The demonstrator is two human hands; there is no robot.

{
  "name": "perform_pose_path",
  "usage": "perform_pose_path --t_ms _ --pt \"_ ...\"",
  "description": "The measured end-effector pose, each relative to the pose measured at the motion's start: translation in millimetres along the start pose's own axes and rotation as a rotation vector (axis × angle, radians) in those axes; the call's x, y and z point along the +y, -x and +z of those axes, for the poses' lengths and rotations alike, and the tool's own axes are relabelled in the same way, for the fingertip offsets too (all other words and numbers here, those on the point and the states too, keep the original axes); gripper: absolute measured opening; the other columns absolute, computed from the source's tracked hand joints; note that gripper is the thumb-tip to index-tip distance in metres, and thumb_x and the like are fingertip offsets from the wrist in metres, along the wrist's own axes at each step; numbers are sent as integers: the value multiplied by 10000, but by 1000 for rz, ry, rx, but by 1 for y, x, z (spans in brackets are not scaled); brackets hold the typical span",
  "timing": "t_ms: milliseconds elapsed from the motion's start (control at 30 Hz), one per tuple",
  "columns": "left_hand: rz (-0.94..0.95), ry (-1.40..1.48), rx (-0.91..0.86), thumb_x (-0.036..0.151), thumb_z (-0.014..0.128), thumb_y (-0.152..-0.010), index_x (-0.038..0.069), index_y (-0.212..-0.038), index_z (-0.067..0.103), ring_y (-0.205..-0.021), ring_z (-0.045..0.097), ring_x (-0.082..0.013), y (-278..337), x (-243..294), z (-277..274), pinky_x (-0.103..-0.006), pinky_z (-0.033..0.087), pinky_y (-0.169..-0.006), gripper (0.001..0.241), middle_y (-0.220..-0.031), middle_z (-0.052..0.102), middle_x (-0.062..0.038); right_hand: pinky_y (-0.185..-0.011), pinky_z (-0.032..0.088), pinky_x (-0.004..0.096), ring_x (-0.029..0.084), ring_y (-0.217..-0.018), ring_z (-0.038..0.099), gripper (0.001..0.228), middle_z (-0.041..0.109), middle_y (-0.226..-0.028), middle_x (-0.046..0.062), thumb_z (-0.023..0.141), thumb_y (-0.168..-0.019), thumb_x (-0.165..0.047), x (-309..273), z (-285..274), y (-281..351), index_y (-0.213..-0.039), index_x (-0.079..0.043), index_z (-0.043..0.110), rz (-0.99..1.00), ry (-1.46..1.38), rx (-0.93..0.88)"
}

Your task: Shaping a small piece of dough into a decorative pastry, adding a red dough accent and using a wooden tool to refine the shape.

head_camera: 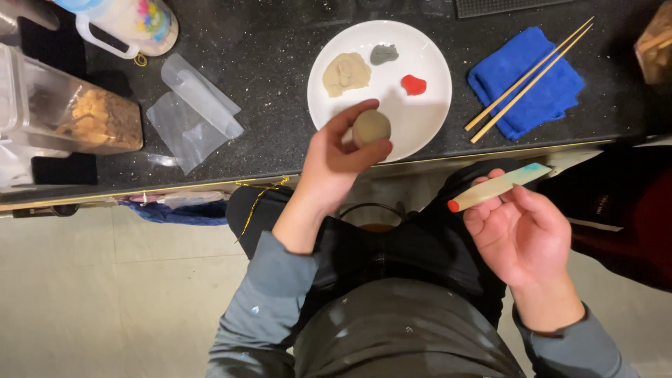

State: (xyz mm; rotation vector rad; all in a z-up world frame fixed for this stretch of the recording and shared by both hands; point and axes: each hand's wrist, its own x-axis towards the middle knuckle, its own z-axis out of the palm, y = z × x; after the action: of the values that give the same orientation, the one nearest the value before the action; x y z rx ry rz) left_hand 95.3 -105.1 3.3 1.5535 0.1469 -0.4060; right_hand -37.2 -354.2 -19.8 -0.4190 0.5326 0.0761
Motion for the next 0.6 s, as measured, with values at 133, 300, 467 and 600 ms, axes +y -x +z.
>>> perform_pose_path --t_ms 133,300,467,600 --pt "-79 620 -235 -69 724 -828 75 -1487 522 -926 642 -174 30 -28 -11 -253 527 -750 704 -1176 652 -180 -839 579 342 305 -1027 726 319 739 -1165 222 594 -956 -154 0 4 4 -1215 1 699 -8 27 10" --pt "-81 769 -348 -153 661 -860 35 -1550 403 -1075 710 -311 73 -41 -20 -312 579 -890 761 -1279 649 -182 -893 610 368 308 -1127 728 339 747 -1196 205 581 -962 -133 4 13 8 -1250 11 685 43 -1 34" --pt "29 537 -370 5 626 -1003 33 -1459 453 -1131 712 -325 104 -33 -26 -329 615 -916 489 -1418 605 -207 -1002 580 443 351 -1186 687 370 685 -1265 269 596 -897 -114 7 30 18 -1225 36 683 24 43 69" --pt "120 474 -428 11 653 -997 12 -1425 486 -1139 716 -328 120 -18 -29 -324 629 -887 459 -1450 588 -206 -1057 545 445 375 -1166 682 358 696 -1262 260 613 -961 -143 4 23 27 -1266 27 693 -8 102 -31"
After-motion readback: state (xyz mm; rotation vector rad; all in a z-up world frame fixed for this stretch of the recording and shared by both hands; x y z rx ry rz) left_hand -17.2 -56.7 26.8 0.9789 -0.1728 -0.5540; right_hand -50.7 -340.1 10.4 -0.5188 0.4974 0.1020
